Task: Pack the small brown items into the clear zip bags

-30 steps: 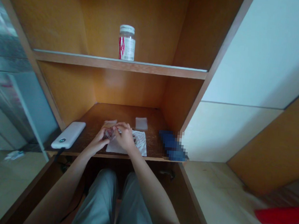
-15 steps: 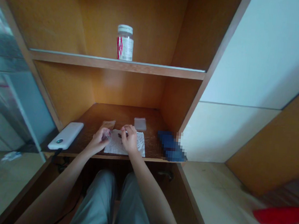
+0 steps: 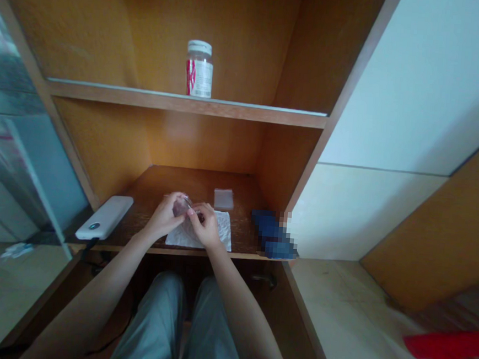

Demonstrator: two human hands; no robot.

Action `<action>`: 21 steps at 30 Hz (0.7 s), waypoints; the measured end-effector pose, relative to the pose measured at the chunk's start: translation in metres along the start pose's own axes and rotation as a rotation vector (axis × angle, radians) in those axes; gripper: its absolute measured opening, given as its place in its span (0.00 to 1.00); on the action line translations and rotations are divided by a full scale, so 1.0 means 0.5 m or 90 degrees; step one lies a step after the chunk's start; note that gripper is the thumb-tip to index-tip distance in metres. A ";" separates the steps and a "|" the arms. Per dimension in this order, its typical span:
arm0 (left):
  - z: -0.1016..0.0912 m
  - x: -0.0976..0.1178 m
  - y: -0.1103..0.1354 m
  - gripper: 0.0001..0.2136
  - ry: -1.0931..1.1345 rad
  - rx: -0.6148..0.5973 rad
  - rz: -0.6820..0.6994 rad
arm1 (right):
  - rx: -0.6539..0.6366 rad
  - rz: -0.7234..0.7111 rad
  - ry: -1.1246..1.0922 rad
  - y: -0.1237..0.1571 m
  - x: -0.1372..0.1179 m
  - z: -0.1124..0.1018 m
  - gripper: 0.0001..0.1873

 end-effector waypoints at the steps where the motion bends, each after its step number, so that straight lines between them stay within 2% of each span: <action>1: 0.001 0.003 -0.001 0.18 0.005 -0.005 0.000 | 0.006 0.007 0.000 0.000 0.001 -0.001 0.10; 7: -0.002 0.010 -0.002 0.21 0.055 -0.021 -0.003 | 0.013 0.017 0.013 0.000 0.004 0.000 0.09; 12: 0.000 -0.021 -0.001 0.24 0.183 -0.041 -0.070 | 0.022 0.048 0.005 0.006 0.015 -0.002 0.12; 17: 0.032 -0.064 0.008 0.20 0.343 -0.166 -0.177 | 0.047 0.120 -0.043 0.021 0.048 0.004 0.13; 21: 0.057 -0.081 0.025 0.14 0.342 -0.268 -0.208 | 0.026 0.134 -0.053 0.026 0.060 0.013 0.12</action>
Point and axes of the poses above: each hand's wrist, its own y-axis away from the middle knuckle, its own z-axis out of the palm, x = y × z, the point moved 8 cm from there along -y, towards the middle knuckle, and after that the axes turned 12 degrees about -z, right-handed, at the moved point
